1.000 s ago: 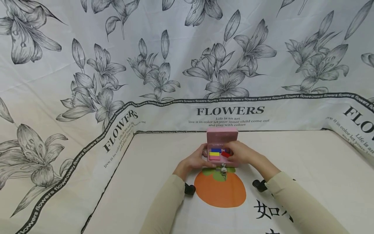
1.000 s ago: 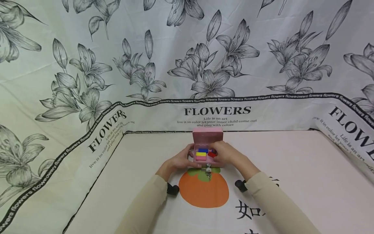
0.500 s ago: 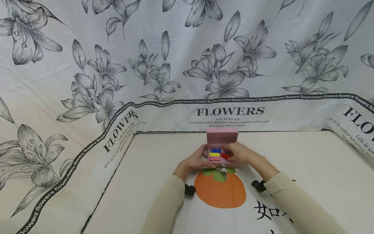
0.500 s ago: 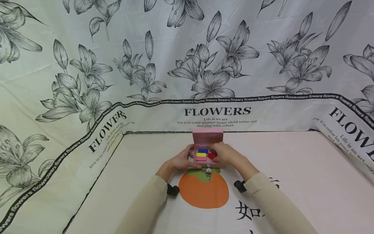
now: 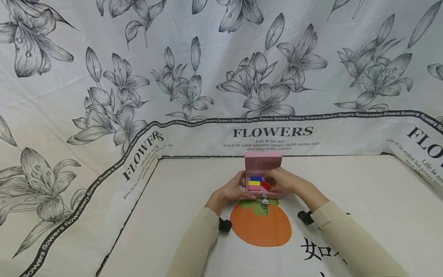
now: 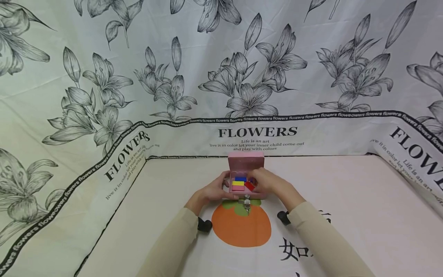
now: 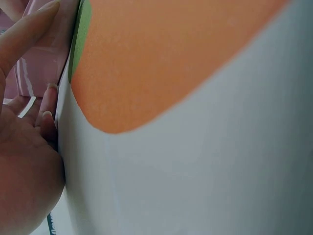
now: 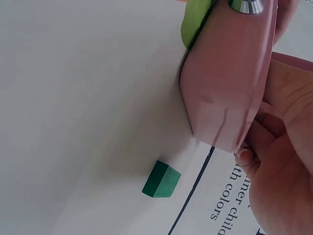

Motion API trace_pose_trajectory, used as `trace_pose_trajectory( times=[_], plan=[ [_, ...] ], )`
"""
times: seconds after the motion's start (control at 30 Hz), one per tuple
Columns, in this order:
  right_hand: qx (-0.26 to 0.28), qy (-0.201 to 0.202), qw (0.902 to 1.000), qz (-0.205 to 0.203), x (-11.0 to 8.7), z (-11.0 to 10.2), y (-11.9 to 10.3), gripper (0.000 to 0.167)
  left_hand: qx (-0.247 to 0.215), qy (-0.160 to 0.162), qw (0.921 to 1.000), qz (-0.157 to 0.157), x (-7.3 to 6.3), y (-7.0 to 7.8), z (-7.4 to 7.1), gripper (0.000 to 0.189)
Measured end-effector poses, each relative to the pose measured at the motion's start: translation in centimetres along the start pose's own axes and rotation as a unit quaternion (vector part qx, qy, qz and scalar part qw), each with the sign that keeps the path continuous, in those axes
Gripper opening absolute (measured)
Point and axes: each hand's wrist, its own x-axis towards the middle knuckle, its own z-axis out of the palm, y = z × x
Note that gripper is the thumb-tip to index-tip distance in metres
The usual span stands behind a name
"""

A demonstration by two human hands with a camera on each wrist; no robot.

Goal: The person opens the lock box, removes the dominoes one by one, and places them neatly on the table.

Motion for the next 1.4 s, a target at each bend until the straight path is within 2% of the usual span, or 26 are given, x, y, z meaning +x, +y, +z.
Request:
trace_pose_trajectory(
  times=[0.23,0.43,0.97,1.4],
  plan=[
    [-0.020,-0.005,0.9997,-0.016,0.27,0.08,0.38,0.028,-0.001,-0.001,1.0000,-0.002,-0.08,0.07,0.02,0.093],
    [-0.036,-0.016,0.9992,-0.001,0.32,-0.02,0.35,0.030,-0.001,-0.001,1.0000,-0.002,-0.01,-0.09,0.09,0.093],
    [-0.023,-0.040,0.9989,-0.001,0.45,-0.03,0.41,0.028,0.006,-0.004,1.0000,-0.004,0.02,-0.02,0.05,0.093],
    [-0.038,-0.035,0.9986,0.006,0.42,0.20,0.94,0.030,0.010,-0.001,1.0000,0.000,-0.07,0.00,0.04,0.095]
  ],
)
